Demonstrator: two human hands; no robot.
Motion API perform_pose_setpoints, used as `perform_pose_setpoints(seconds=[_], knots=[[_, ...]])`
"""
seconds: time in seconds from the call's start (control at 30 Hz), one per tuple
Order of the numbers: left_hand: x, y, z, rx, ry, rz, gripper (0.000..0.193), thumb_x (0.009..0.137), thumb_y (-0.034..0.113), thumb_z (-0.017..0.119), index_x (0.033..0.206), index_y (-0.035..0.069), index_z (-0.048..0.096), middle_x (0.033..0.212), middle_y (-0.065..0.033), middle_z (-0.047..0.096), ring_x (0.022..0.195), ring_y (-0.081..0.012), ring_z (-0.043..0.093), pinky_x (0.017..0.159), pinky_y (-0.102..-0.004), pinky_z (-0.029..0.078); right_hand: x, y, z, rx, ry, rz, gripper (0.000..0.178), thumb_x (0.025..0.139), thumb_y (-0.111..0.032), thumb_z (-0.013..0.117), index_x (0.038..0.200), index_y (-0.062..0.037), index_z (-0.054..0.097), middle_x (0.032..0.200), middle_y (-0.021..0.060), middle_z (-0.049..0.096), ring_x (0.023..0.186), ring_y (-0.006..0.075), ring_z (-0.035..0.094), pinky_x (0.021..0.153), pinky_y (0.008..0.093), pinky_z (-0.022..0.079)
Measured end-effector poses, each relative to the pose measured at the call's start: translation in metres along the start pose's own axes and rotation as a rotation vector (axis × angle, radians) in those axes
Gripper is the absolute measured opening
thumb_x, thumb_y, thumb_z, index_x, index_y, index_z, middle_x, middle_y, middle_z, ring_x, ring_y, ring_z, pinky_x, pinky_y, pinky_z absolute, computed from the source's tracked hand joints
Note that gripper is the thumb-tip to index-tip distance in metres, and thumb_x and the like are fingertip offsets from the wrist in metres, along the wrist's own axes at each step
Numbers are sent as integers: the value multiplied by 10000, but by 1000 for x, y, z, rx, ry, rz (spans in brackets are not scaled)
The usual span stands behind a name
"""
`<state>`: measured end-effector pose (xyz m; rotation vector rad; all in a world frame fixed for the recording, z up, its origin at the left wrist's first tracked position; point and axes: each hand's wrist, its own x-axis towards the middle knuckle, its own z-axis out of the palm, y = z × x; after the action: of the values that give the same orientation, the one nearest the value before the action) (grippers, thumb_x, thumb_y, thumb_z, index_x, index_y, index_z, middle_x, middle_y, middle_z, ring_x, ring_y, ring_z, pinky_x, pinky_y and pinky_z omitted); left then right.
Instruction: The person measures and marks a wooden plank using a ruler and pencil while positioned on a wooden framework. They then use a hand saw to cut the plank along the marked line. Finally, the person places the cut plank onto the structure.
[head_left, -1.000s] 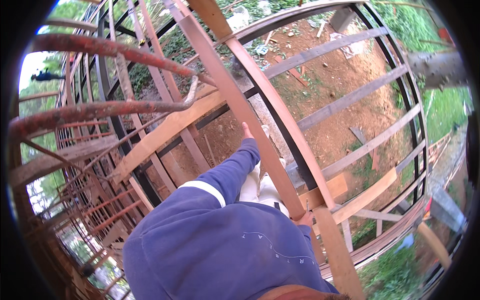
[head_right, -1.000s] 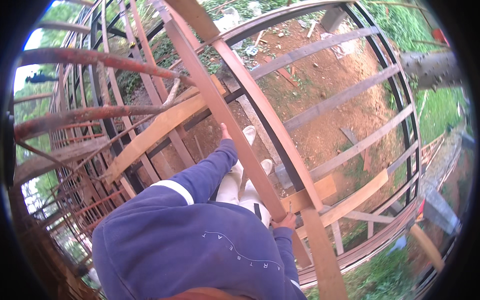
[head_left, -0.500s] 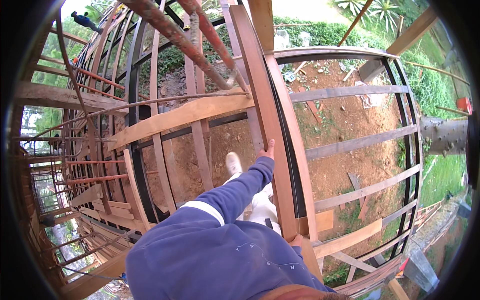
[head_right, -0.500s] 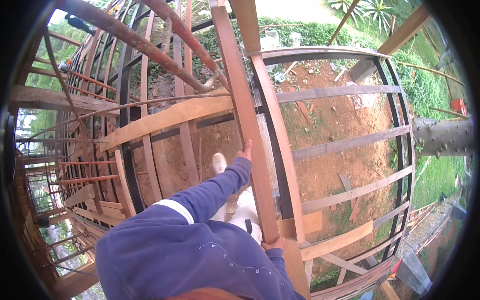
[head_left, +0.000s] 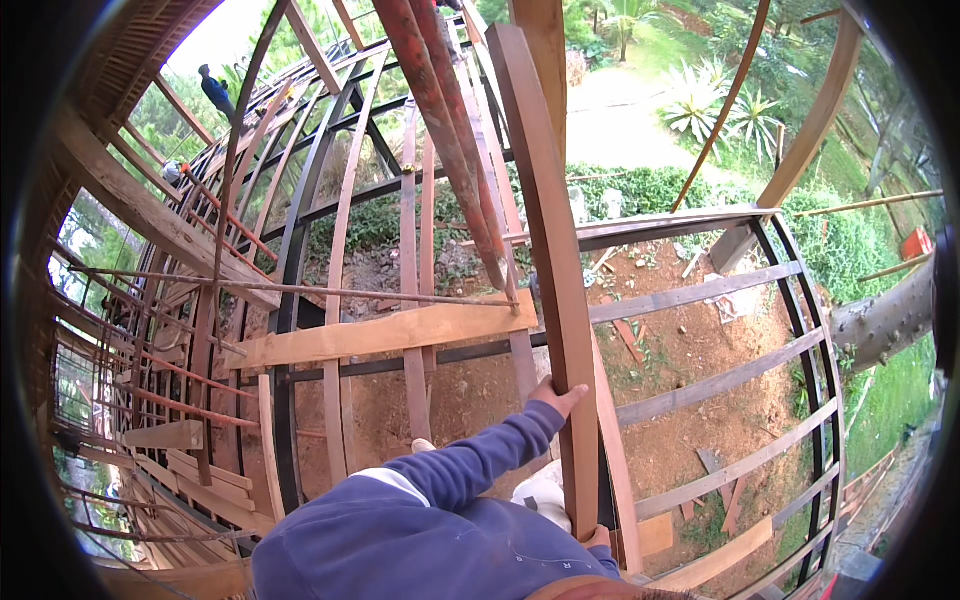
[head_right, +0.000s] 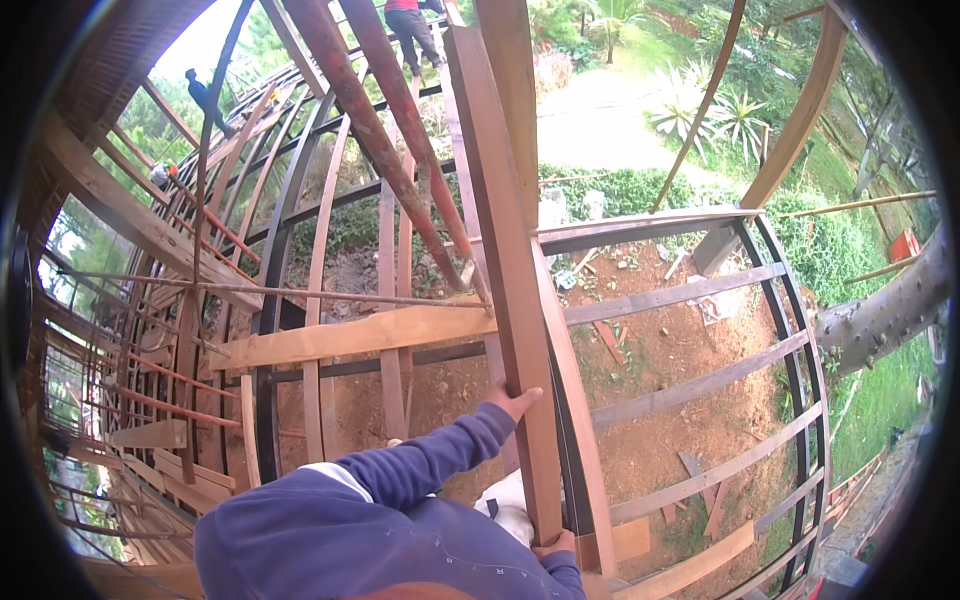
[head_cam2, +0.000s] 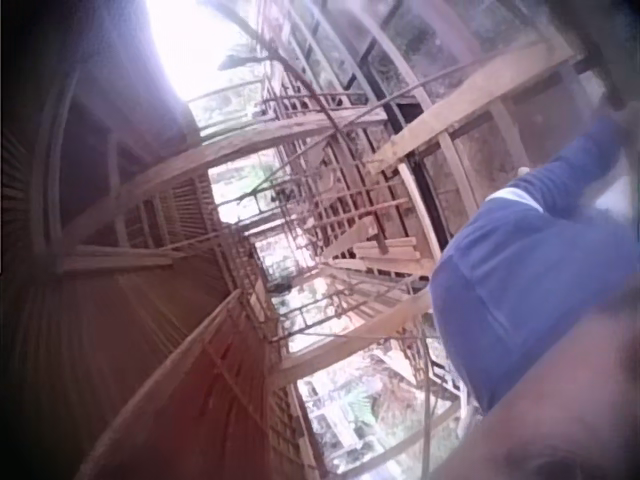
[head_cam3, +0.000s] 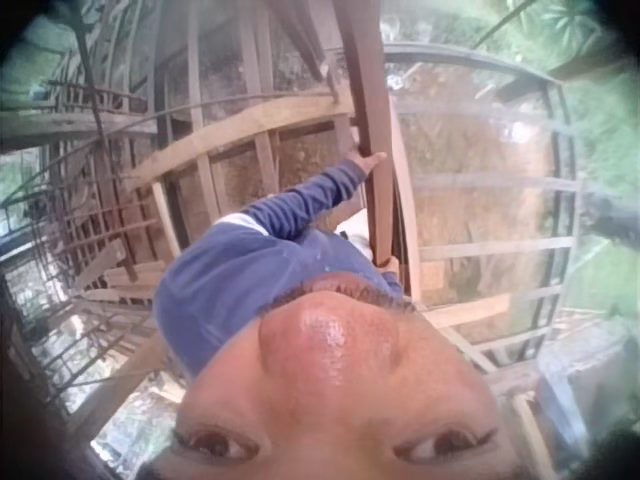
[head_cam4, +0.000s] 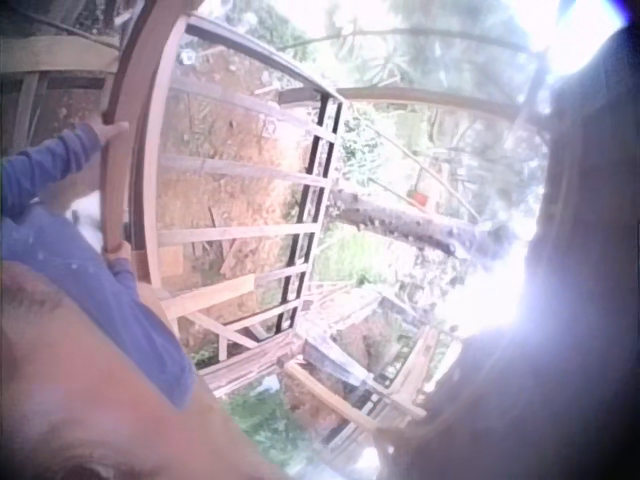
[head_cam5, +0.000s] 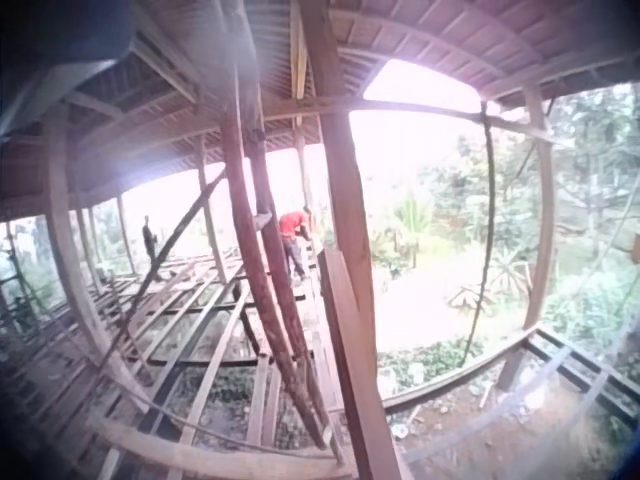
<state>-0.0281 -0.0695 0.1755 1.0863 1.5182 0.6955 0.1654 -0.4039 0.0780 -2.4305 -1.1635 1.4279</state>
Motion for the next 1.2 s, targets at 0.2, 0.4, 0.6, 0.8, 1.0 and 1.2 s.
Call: perform_pose_setpoints(seconds=[0.2, 0.4, 0.6, 0.8, 1.0, 1.2], knots=[[-56, 46, -21, 20, -172, 121, 678, 783, 423, 792, 1254, -8, 566, 1155, -187, 696, 1072, -276, 680, 963, -358, 525, -22, -27, -1, 6, 7, -4, 760, 519, -305, 933, 1111, 25, 589, 1104, 201, 647, 1056, 328, 656, 910, 380, 530], [-96, 50, -34, -134, -362, 235, 659, 778, 298, 829, 1288, 0, 535, 1176, -136, 690, 1085, -206, 666, 978, -337, 522, 5, 25, 52, 73, 39, -28, 677, 522, -294, 936, 1052, 21, 657, 1078, 201, 689, 1022, 307, 688, 872, 380, 555], [-144, 66, -65, -1, -451, 234, 478, 791, 145, 827, 1195, 17, 604, 1088, -59, 692, 1012, -141, 652, 906, -311, 540, -47, -42, 44, 117, 239, 66, 593, 554, -324, 945, 967, 29, 709, 966, 181, 731, 925, 300, 722, 811, 386, 567], [-160, 68, -97, -121, -670, 298, 475, 827, 67, 788, 1248, 17, 572, 1159, -49, 652, 1077, -141, 610, 936, -314, 513, -59, -66, 76, 194, 478, 78, 593, 572, -335, 945, 951, 56, 710, 1004, 236, 706, 1004, 324, 691, 860, 400, 555], [-151, 68, -126, -122, -898, 294, 503, 834, 88, 792, 1273, 8, 559, 1180, -60, 641, 1113, -150, 586, 963, -326, 485, -51, -68, 104, 86, 378, 216, 606, 660, -435, 862, 1022, 31, 721, 1114, 235, 693, 1084, 338, 666, 938, 398, 532], [-149, 55, -137, -21, -955, 310, 496, 836, 100, 791, 1269, 8, 565, 1191, -66, 643, 1115, -161, 589, 982, -337, 478, -48, -45, 120, 47, 225, 290, 598, 695, -457, 821, 1047, 15, 722, 1151, 222, 687, 1097, 342, 660, 954, 398, 526]])
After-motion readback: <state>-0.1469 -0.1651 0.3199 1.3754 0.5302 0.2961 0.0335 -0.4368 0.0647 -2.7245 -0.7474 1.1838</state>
